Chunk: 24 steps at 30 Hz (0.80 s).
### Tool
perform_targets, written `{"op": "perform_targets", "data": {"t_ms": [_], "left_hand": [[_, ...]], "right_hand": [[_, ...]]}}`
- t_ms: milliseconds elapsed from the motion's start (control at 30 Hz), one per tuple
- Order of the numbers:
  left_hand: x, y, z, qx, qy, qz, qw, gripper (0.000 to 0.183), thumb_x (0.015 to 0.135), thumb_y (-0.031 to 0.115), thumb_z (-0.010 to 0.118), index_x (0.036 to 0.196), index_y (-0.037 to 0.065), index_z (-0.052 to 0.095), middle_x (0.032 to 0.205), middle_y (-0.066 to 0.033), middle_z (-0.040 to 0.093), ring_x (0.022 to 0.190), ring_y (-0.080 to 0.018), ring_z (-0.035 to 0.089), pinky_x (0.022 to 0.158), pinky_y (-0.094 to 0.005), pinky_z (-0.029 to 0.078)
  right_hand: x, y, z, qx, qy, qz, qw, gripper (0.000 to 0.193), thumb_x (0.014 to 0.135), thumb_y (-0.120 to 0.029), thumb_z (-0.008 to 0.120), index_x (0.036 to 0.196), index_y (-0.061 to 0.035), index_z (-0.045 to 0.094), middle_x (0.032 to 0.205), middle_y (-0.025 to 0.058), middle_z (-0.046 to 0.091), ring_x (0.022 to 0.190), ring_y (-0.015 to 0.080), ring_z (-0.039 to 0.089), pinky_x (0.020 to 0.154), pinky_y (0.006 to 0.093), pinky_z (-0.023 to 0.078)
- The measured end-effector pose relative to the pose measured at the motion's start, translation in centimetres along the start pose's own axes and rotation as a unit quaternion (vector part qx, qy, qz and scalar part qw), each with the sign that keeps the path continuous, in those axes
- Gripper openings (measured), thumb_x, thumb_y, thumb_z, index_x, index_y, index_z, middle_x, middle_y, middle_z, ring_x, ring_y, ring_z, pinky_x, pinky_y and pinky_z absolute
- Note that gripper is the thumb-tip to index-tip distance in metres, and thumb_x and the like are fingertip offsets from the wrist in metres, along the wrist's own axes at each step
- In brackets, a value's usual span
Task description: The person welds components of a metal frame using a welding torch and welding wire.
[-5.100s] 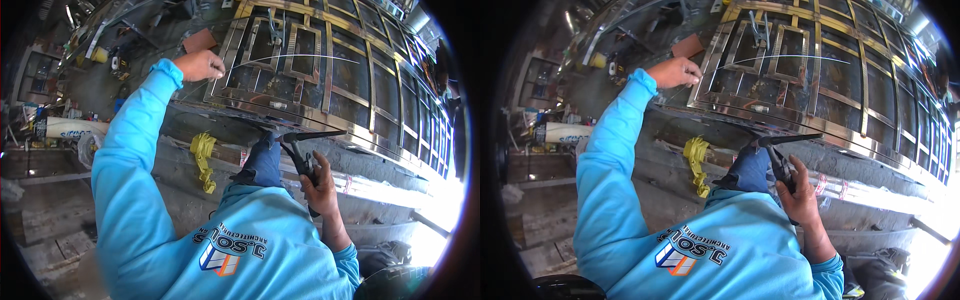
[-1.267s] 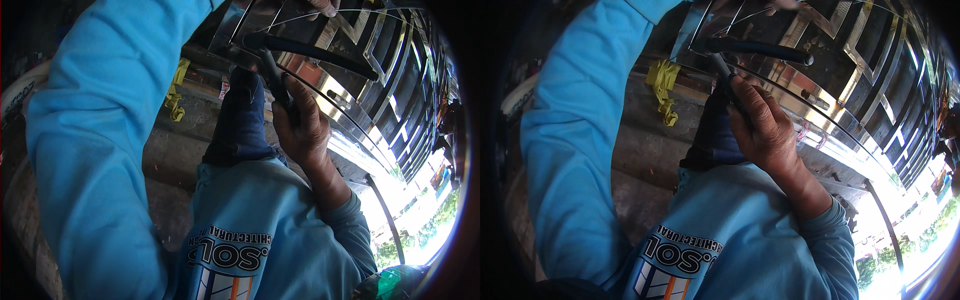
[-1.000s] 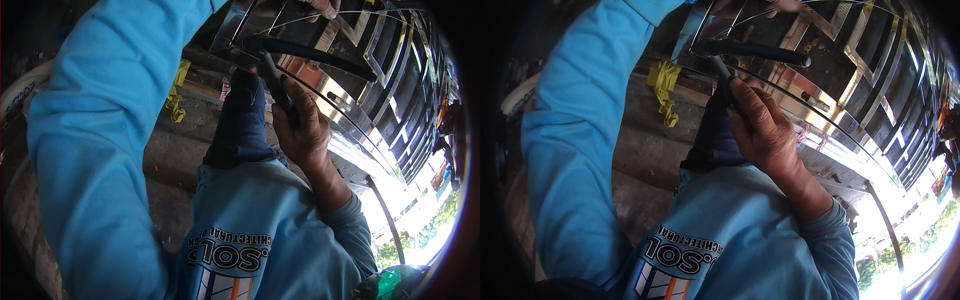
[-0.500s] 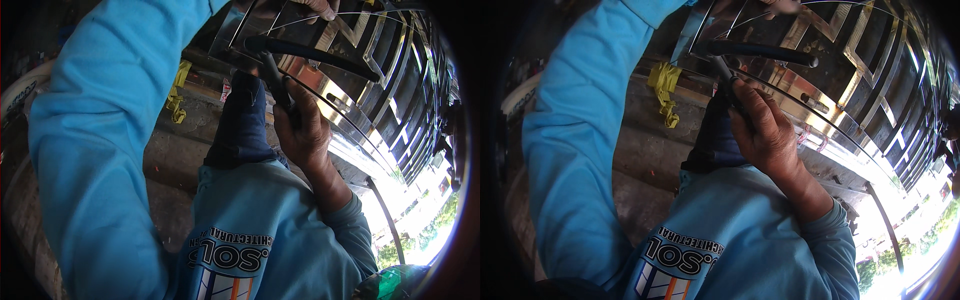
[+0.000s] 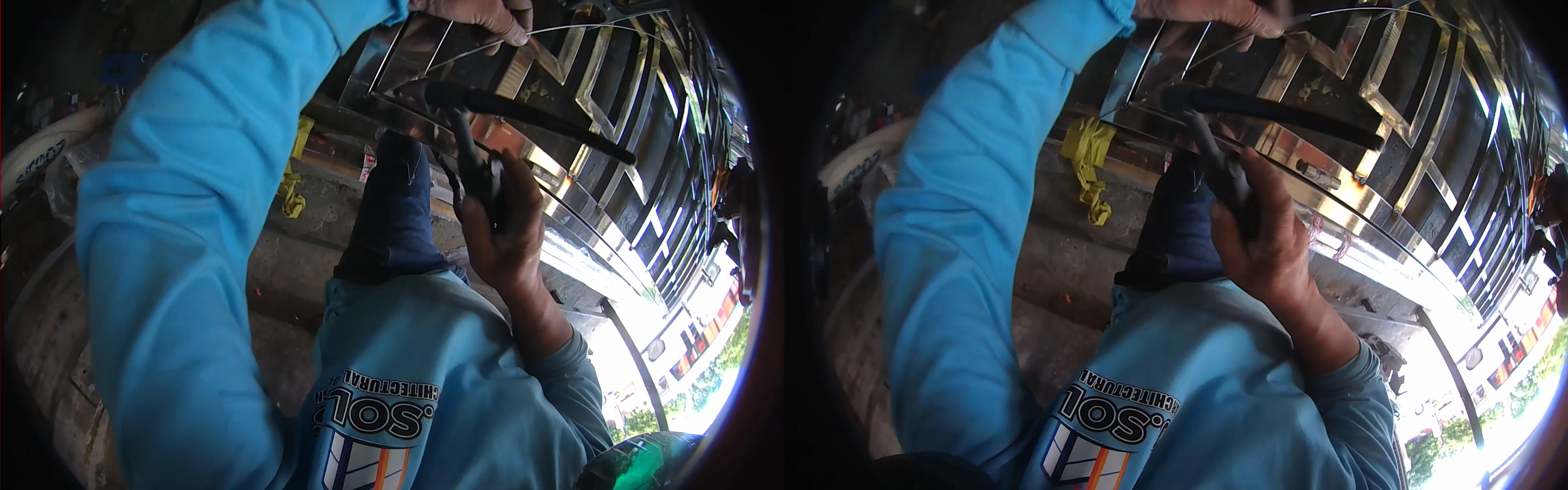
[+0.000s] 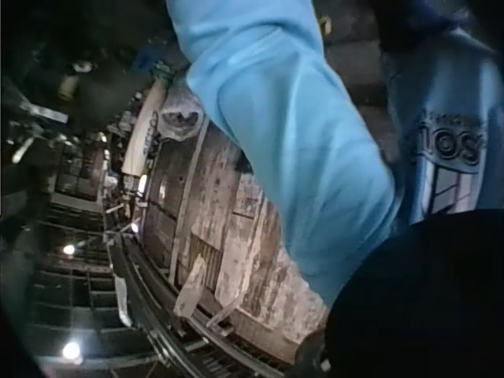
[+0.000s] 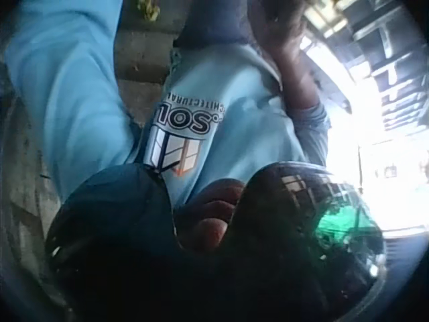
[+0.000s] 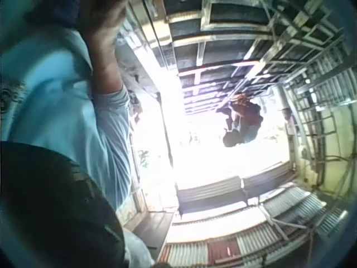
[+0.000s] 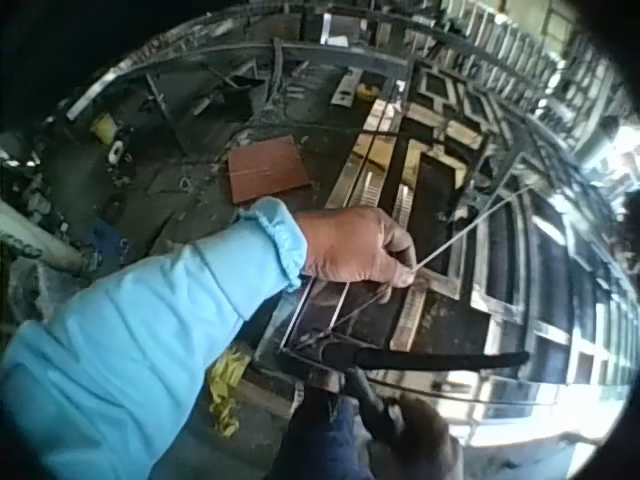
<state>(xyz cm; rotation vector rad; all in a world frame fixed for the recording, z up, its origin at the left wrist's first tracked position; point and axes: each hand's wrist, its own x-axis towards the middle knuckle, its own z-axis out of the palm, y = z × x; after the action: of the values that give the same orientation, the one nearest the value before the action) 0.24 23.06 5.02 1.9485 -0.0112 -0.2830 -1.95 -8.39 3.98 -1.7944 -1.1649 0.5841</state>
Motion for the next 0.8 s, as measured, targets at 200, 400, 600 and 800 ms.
{"op": "perform_targets", "data": {"t_ms": [200, 400, 600, 800], "left_hand": [[-9.1, 2.8, 1.1, -0.035, 0.204, 0.082, 0.975, 0.023, 0.098, 0.02, 0.066, 0.109, -0.001, 0.066, 0.086, -0.0061, 0.07, 0.081, -0.014, 0.07, 0.074, -0.0298, 0.054], [-19.7, 3.4, 9.9, -0.17, 0.611, 0.014, 0.773, 0.015, 0.102, 0.014, 0.06, 0.112, 0.002, 0.06, 0.095, -0.0133, 0.069, 0.083, -0.0193, 0.066, 0.077, -0.033, 0.052], [-20.6, 1.6, 18.1, -0.318, 0.645, 0.079, 0.69, 0.015, 0.102, 0.015, 0.06, 0.113, 0.004, 0.06, 0.103, -0.0152, 0.071, 0.089, -0.0204, 0.065, 0.081, -0.0356, 0.054], [-19.5, 1.0, 17.4, -0.303, 0.645, 0.119, 0.691, 0.014, 0.101, 0.01, 0.061, 0.111, 0.001, 0.061, 0.105, -0.0152, 0.072, 0.093, -0.0204, 0.071, 0.085, -0.0336, 0.059]], "right_hand": [[-2.9, -1.3, -3.4, 0.141, 0.019, 0.099, 0.985, 0.069, 0.093, 0.0, 0.06, 0.152, -0.0015, 0.025, 0.115, 0.0188, 0.063, 0.094, 0.0154, 0.061, 0.078, 0.0293, 0.052], [-4.6, -3.4, -4.8, 0.431, 0.048, 0.347, 0.831, 0.051, 0.105, -0.026, 0.048, 0.147, -0.0042, 0.029, 0.1, 0.0173, 0.067, 0.056, 0.0174, 0.058, 0.046, 0.0271, 0.048], [-7.6, -4.5, -4.2, 0.534, -0.082, 0.363, 0.759, 0.051, 0.107, -0.034, 0.039, 0.147, -0.0043, 0.03, 0.108, 0.0267, 0.065, 0.055, 0.0214, 0.061, 0.045, 0.0298, 0.049], [-8.2, -5.3, -4.1, 0.409, -0.057, 0.261, 0.872, 0.057, 0.106, -0.016, 0.045, 0.155, -0.0093, 0.016, 0.115, 0.0249, 0.062, 0.06, 0.019, 0.062, 0.049, 0.0304, 0.051]]}}
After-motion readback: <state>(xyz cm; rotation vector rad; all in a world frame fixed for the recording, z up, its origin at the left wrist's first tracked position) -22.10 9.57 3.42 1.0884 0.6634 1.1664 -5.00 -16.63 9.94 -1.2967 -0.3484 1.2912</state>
